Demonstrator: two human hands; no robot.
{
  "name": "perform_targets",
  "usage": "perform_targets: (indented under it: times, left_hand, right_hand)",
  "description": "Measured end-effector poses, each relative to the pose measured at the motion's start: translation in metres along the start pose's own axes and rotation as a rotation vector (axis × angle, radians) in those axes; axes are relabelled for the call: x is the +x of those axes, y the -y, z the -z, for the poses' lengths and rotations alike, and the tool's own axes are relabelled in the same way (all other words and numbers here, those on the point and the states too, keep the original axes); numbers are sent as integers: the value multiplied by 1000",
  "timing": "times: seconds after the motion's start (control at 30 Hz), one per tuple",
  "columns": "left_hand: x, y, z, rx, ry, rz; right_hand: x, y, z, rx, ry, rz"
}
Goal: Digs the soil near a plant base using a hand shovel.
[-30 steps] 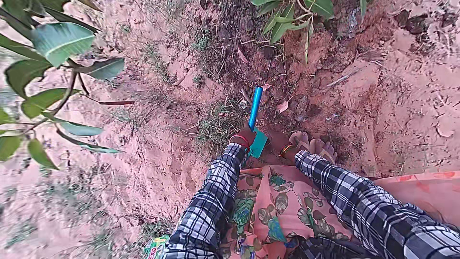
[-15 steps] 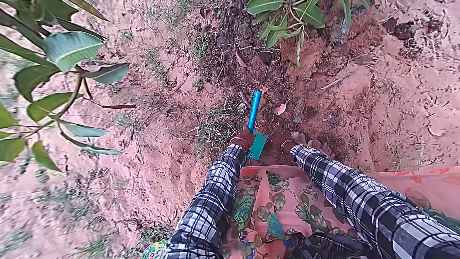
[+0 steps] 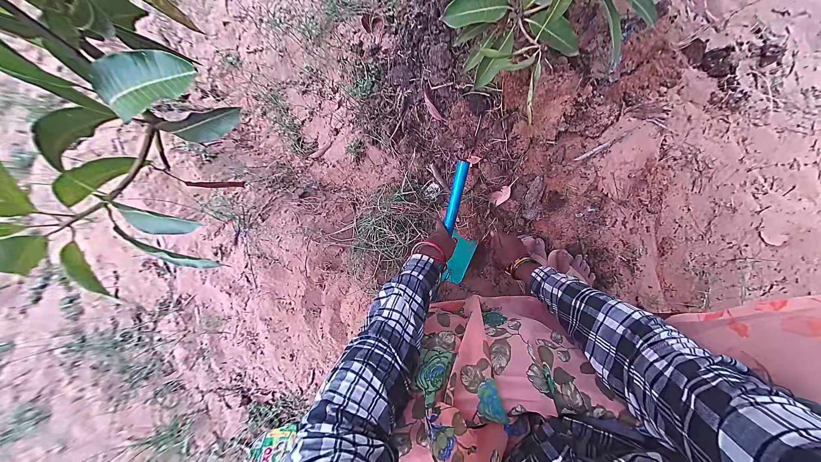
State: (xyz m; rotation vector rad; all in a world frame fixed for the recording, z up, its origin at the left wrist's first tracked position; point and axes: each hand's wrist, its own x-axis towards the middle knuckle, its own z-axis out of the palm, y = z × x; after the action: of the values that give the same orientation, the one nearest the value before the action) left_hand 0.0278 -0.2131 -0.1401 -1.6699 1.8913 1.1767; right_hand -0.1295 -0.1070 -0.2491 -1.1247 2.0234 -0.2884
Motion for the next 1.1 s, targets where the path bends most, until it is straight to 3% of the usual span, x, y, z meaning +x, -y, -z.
perform_targets:
  times: [0.1,0.27,0.4,0.5,0.67,0.8,0.9,1.0,1.1]
  left_hand:
    - [1,1,-3,-19,-11,2]
    - [5,2,-4,9,-7,11]
    - [3,1,-3,-1,-7,26]
    - [3,2,-4,-2,-17,24]
    - [0,0,-3,9,-32,23]
    - [0,1,-3,-7,-15,12]
    - [1,0,-1,-21,2,9]
    - [5,4,0,-34,8,2]
    - [8,6,-2,-64,16,-8]
  right_hand:
    - [22,7,-5,90,-5,23]
    - [62,27,-14,261,168,-92]
    - [73,30,-12,272,99,-134]
    - [67,23,-9,247,84,-119]
    - [44,19,-16,-93,87,-42]
    - [2,25,-17,-144,122,38]
    - [2,22,2,51,-99,53]
    - [31,27,53,606,-445,-58]
    - [29,36,119,1044,-709,-86]
